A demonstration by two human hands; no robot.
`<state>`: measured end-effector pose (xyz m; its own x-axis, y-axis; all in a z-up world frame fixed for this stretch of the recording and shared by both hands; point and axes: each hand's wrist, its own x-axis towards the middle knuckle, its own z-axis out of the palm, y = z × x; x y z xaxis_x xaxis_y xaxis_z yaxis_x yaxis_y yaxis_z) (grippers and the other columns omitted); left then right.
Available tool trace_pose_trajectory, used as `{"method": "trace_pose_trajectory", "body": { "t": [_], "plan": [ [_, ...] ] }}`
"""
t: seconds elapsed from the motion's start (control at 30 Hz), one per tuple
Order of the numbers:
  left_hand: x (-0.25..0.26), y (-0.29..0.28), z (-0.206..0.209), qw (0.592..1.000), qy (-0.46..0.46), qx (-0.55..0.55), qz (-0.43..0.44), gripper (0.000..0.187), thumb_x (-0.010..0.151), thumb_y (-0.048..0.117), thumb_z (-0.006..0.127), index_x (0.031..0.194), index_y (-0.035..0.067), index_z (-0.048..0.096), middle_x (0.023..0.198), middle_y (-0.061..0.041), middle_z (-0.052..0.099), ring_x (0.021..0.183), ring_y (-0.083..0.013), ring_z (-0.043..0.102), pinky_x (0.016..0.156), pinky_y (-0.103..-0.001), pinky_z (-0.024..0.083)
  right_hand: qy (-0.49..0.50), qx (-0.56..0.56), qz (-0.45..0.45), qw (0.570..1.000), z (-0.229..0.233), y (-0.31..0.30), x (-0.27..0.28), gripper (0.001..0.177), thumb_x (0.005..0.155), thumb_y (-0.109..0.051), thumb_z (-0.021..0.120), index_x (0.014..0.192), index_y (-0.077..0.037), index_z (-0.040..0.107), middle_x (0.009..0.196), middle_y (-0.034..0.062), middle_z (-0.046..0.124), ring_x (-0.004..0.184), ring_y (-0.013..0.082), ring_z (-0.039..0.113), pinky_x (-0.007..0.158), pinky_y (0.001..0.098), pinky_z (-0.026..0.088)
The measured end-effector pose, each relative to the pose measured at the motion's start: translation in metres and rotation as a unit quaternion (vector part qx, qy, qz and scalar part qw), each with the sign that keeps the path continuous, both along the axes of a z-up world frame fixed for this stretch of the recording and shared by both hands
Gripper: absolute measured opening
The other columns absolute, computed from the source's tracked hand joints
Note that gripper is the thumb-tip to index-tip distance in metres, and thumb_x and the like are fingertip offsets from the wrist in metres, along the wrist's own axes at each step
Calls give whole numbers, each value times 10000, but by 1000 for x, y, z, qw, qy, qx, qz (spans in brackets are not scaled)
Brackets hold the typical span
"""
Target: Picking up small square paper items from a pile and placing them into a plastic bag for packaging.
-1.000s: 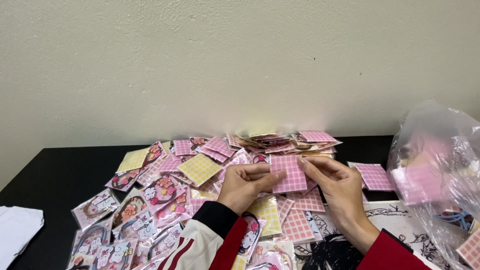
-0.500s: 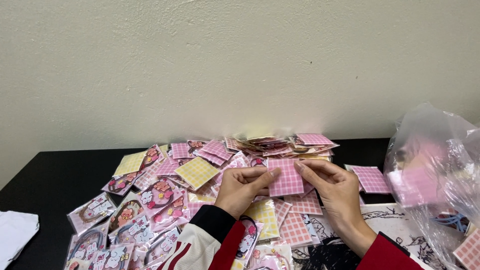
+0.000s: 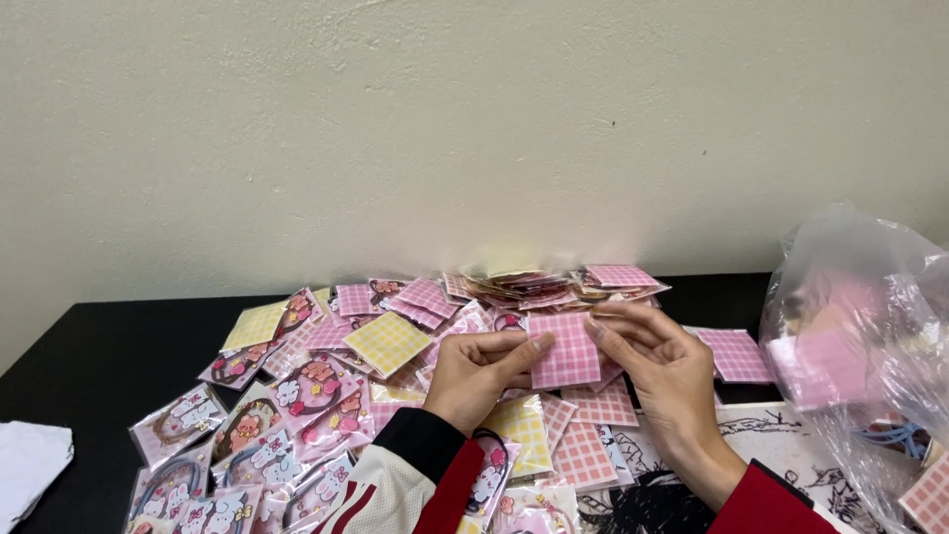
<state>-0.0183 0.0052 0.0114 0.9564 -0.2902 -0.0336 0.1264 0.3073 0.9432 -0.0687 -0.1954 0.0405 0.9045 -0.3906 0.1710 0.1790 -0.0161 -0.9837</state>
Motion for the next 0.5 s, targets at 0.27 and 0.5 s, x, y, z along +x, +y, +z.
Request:
{"method": "trace_pose_trajectory", "body": {
  "t": [0.27,0.5],
  "plan": [
    [-2,0,5,1000,-24,-15,-8,249,925,123,897,1128,-19,913,1131,-225,915,983,-307,889,816,-354,767,28,-10,37,999,-7,-5,1,301,976,-96,800,1254,-11,880,1240,189,909,1094,297,844,927,388,708],
    [-13,2,20,998,-50,-11,-26,249,919,85,892,1147,-12,899,1200,-222,911,1045,-287,890,933,-357,746,-19,-66,105,992,-17,-8,1,245,994,-101,810,1191,-1,916,1064,166,904,863,244,770,717,336,675]
  ]
}}
